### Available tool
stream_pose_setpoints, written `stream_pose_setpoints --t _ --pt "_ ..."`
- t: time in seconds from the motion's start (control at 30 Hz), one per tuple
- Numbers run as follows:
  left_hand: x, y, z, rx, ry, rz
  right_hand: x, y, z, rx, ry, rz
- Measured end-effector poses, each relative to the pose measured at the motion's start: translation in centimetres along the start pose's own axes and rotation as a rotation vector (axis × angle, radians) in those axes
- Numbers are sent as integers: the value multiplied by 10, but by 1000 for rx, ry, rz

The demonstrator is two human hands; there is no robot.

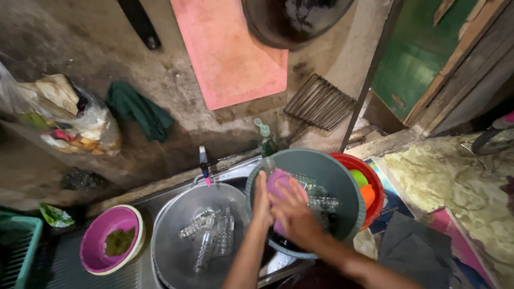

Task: The person washes several clear plastic bottles and their black caps in a kitchen sink using a pink cloth. They scrub the bottles and caps under running water, rinse them, and place the cleaned items into a metal colander in the sink.

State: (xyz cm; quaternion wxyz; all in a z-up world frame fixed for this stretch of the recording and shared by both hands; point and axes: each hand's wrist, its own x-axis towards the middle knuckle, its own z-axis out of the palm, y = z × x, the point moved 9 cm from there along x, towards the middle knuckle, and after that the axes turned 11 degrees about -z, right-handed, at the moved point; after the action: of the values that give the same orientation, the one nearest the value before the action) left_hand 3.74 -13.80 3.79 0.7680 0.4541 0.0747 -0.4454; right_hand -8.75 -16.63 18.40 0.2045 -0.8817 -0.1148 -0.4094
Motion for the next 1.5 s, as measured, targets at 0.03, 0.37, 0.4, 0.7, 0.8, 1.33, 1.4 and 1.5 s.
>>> stream_pose_setpoints --t 0.03,0.37,0.4,0.7,0.8,1.33,1.4,1.5 --pt "-6 -2 -3 93 59 6 3 3 -5 63 110 -39" --pt "-21 13 10 432 244 235 -28 90 30 334 149 635" --pt "-23 21 6 517 305 287 -25 59 26 204 117 462" --pt "-26 -27 26 116 -164 -137 8 142 29 753 70 899" --pt "-50 -27 63 -129 -653 -226 -1 148 45 1243 113 1081" --pt "-98 -37 89 -207 -751 -317 -4 143 26 1543 221 971" --pt "-106 -42 101 -320 -840 -363 -10 146 24 1477 214 1003" --pt "-83 -44 78 284 -389 -199 -21 153 18 1198 216 985"
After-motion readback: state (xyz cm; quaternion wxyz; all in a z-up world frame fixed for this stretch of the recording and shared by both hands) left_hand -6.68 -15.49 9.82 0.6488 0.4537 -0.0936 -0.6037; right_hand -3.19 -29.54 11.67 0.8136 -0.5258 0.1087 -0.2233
